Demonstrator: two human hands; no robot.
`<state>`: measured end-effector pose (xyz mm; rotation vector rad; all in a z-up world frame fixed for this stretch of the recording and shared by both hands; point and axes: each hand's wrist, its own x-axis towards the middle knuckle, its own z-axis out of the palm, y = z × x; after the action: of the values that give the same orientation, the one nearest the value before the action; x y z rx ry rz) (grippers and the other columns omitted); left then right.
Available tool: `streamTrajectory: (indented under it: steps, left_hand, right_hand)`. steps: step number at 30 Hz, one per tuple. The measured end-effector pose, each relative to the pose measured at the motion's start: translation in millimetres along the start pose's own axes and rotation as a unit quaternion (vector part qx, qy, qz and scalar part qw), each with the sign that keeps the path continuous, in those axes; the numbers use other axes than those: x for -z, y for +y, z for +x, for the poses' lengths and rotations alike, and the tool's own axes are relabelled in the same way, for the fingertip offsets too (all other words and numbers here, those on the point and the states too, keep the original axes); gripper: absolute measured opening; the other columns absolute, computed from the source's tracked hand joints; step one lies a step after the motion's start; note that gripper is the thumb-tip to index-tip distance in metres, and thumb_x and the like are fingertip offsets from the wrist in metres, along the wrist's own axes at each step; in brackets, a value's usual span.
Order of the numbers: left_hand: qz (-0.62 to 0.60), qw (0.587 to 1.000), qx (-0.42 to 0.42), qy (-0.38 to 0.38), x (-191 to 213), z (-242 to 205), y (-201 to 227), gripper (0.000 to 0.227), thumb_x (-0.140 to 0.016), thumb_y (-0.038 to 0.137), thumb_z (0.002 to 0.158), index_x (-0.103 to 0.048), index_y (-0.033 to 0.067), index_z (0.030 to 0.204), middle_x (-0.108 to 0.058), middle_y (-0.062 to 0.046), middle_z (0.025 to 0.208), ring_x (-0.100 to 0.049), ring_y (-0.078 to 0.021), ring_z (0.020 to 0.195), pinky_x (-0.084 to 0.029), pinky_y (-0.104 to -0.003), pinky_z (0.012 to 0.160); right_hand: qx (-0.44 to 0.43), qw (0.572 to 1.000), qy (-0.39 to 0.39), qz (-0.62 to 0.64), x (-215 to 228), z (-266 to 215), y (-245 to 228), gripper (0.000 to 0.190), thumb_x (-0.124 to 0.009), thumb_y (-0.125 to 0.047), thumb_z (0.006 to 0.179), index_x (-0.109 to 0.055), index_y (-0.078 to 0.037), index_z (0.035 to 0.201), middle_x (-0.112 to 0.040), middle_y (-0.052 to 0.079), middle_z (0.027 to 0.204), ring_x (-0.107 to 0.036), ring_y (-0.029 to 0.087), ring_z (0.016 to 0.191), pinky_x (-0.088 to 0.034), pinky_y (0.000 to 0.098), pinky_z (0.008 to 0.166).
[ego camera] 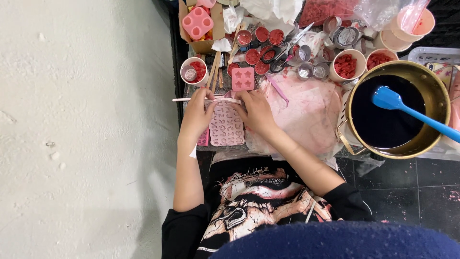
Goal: Pouring melted dark wax into alphabet molds to create wax seals.
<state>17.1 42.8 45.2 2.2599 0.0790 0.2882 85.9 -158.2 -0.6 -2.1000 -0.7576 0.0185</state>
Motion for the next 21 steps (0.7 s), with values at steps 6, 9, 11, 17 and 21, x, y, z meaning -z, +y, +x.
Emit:
streamTrajectory:
  steps: [6, 9, 11, 17, 21]
  left_hand:
    - [0.051, 0.998, 0.024, -0.034, -5.4, 0.2, 0.4, 0.02, -0.073, 0.006, 0.087, -0.065, 0.0041, 0.105, -0.066, -0.015, 0.106, -0.065, -0.0359, 0.102, -0.051, -0.044, 0.085]
    - [0.068, 0.997, 0.018, -0.039, -4.1, -0.7, -3.0, 0.018, -0.073, 0.007, 0.09, -0.068, 0.0053, 0.107, -0.07, -0.014, 0.106, -0.067, -0.0364, 0.102, -0.051, -0.044, 0.088]
    - [0.061, 0.998, 0.021, -0.021, 4.9, -2.5, 1.8, 0.02, -0.072, 0.007, 0.088, -0.069, 0.0053, 0.108, -0.07, -0.014, 0.11, -0.069, -0.0345, 0.097, -0.052, -0.043, 0.087]
    - [0.051, 0.998, 0.038, 0.002, 32.6, -17.3, 19.1, 0.021, -0.07, 0.007, 0.091, -0.069, 0.005, 0.112, -0.072, -0.013, 0.113, -0.07, -0.0316, 0.102, -0.055, -0.04, 0.084]
    - [0.023, 0.999, 0.044, 0.008, 35.9, -31.4, 11.6, 0.021, -0.067, 0.005, 0.095, -0.069, 0.0041, 0.116, -0.073, -0.012, 0.115, -0.073, -0.0294, 0.1, -0.055, -0.038, 0.088]
  right_hand:
    - [0.039, 0.996, 0.033, -0.078, 14.7, 0.0, -15.4, 0.024, -0.079, -0.024, 0.089, -0.064, -0.008, 0.097, -0.063, 0.011, 0.079, -0.062, 0.033, 0.081, -0.047, 0.0443, 0.074]
    - [0.059, 0.993, 0.023, -0.096, 10.3, -1.4, -6.6, 0.024, -0.078, -0.025, 0.089, -0.064, -0.008, 0.098, -0.063, 0.008, 0.077, -0.062, 0.031, 0.084, -0.048, 0.0448, 0.081]
    - [0.073, 0.992, 0.036, -0.095, 8.9, -1.4, -5.8, 0.023, -0.077, -0.024, 0.09, -0.064, -0.008, 0.099, -0.065, 0.007, 0.083, -0.061, 0.031, 0.087, -0.048, 0.044, 0.082]
    - [0.082, 0.99, 0.066, -0.089, 7.9, 3.6, -5.4, 0.024, -0.078, -0.022, 0.088, -0.066, -0.006, 0.101, -0.067, 0.008, 0.095, -0.059, 0.031, 0.093, -0.048, 0.0429, 0.082]
    - [0.084, 0.992, 0.06, -0.076, 13.4, 4.9, -7.0, 0.023, -0.08, -0.021, 0.086, -0.068, -0.006, 0.098, -0.067, 0.007, 0.094, -0.058, 0.03, 0.092, -0.048, 0.043, 0.082]
